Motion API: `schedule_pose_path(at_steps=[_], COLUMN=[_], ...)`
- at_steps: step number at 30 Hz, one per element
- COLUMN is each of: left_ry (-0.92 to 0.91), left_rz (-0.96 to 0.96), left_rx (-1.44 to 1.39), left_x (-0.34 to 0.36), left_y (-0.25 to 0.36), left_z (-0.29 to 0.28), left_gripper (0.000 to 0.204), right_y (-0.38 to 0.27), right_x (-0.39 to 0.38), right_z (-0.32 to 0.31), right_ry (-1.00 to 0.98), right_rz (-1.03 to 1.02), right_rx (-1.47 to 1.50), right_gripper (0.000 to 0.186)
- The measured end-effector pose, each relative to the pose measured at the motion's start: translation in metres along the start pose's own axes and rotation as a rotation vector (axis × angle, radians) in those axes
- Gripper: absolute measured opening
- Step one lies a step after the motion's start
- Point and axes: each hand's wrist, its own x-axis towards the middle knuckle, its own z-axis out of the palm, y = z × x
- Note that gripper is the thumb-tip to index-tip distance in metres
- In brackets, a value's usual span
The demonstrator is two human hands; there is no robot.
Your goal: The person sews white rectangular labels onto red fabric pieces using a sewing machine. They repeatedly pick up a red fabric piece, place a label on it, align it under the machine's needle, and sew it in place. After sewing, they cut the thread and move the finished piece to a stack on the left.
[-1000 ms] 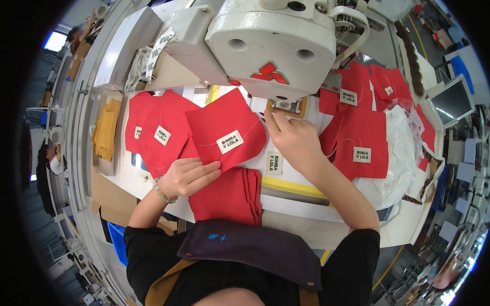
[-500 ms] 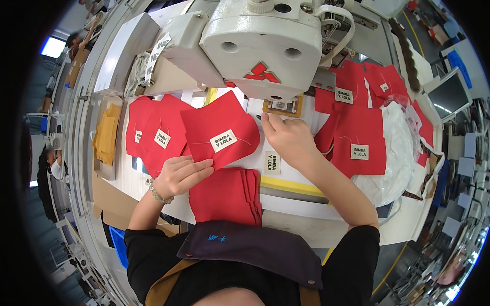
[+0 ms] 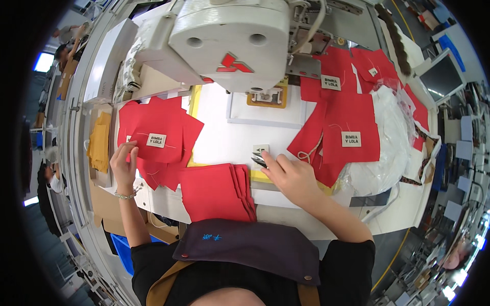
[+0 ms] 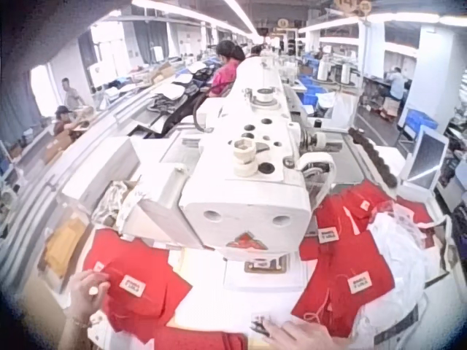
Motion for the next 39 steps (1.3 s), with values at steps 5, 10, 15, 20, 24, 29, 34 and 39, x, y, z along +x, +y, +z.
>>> schedule_pose_path(at_steps=[5,10,15,20,24,29,34,39], left_ry=[0.018,0.008,-0.02,-0.038,-0.062,-0.062,-0.042,-0.059], left_rz=[-0.074,0.128,0.278,0.472,0.646,0.781,0.784,0.761], left_rx=[0.286,0.223,0.104,-0.064,-0.184,-0.227,-0.269,-0.269], left_x=[0.006,0.018,0.037,0.059,0.071,0.08,0.078,0.076], left_y=[0.003,0.023,0.057,0.103,0.139,0.171,0.173,0.167], left_z=[0.015,0.034,0.048,0.063,0.075,0.074,0.078,0.078], left_gripper=[0.011,0.013,0.013,0.014,0.017,0.019,0.019,0.019], right_y=[-0.009,0.012,0.056,0.082,0.144,0.194,0.208,0.216], right_x=[-0.023,-0.056,-0.085,-0.091,-0.08,-0.053,-0.035,-0.035], right_z=[-0.002,-0.025,-0.074,-0.088,-0.092,-0.093,-0.097,-0.089], right_ry=[0.041,0.078,-0.024,0.037,0.126,0.052,-0.015,0.085], right_rz=[0.076,0.188,0.481,0.552,0.559,0.522,0.423,0.35], right_rx=[-0.013,-0.101,-0.405,-0.519,-0.567,-0.622,-0.502,-0.524], right_gripper=[0.046,0.028,0.022,0.021,0.025,0.029,0.029,0.017])
